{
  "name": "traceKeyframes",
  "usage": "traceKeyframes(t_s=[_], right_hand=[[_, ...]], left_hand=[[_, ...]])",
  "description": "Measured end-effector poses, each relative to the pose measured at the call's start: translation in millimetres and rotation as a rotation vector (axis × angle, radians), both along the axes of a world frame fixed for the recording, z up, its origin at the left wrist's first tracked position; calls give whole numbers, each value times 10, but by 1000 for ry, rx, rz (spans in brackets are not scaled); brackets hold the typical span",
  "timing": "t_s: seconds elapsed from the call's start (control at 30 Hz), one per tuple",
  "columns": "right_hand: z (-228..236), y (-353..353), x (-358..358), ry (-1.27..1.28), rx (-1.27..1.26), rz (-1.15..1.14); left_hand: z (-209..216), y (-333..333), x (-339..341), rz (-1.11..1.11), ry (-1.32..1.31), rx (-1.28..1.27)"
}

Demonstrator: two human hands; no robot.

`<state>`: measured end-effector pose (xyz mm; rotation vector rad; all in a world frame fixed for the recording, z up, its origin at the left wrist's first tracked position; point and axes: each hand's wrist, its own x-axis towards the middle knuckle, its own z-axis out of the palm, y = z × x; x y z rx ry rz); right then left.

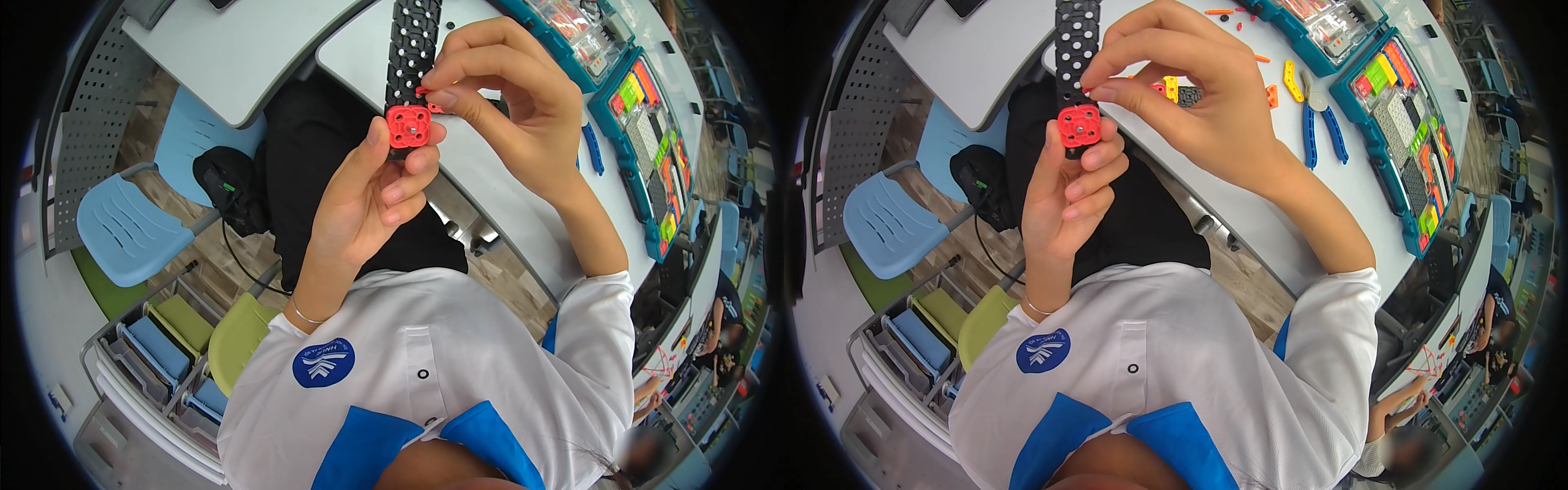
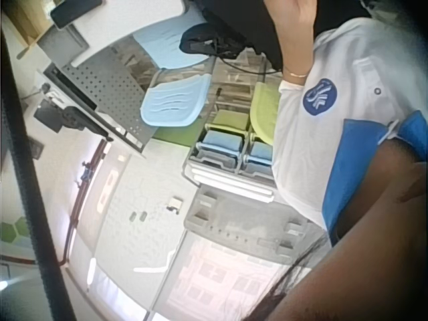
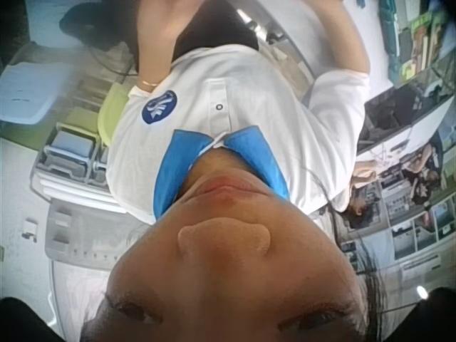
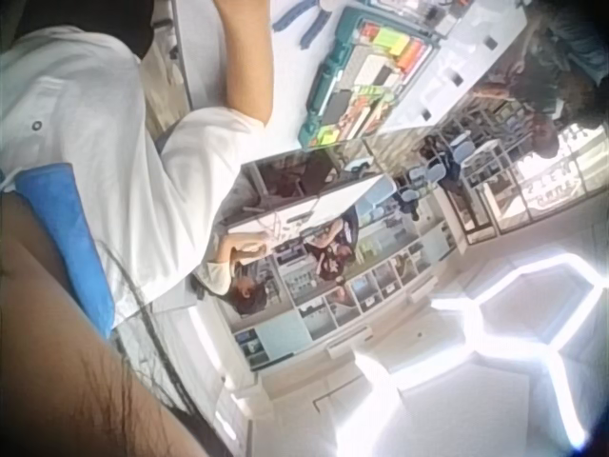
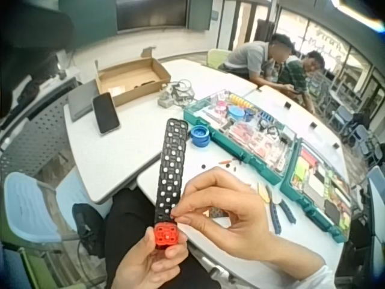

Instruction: The person assembles a construction toy using colorful plastic beams, connectors, and pins. They attach red and yellow pieces to a black beam, insert pins, and add a circular component to the structure.

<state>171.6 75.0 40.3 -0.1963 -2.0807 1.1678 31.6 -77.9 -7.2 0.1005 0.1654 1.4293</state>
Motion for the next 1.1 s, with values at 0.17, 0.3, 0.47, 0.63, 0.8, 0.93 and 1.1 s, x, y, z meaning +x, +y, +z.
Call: traceKeyframes(t_s=[0.17,0.3,0.47,0.63,0.8,0.93,1.1], right_hand=[[181,80,36,-101,583,-64],[199,91,33,-71,550,-41],[176,21,17,-16,488,-28],[159,-8,-1,29,495,-54],[103,27,20,41,653,-56],[106,-27,82,-54,771,-16],[172,-40,129,-161,647,9]], left_hand=[[29,-1,-17,-19,108,-46],[42,-3,-1,-25,108,-42],[92,-7,-42,-24,180,-47],[102,-28,-38,-36,182,-17],[93,-49,-82,-61,225,-34],[47,-83,-75,-45,340,-15],[26,-100,-87,-41,240,-98]])
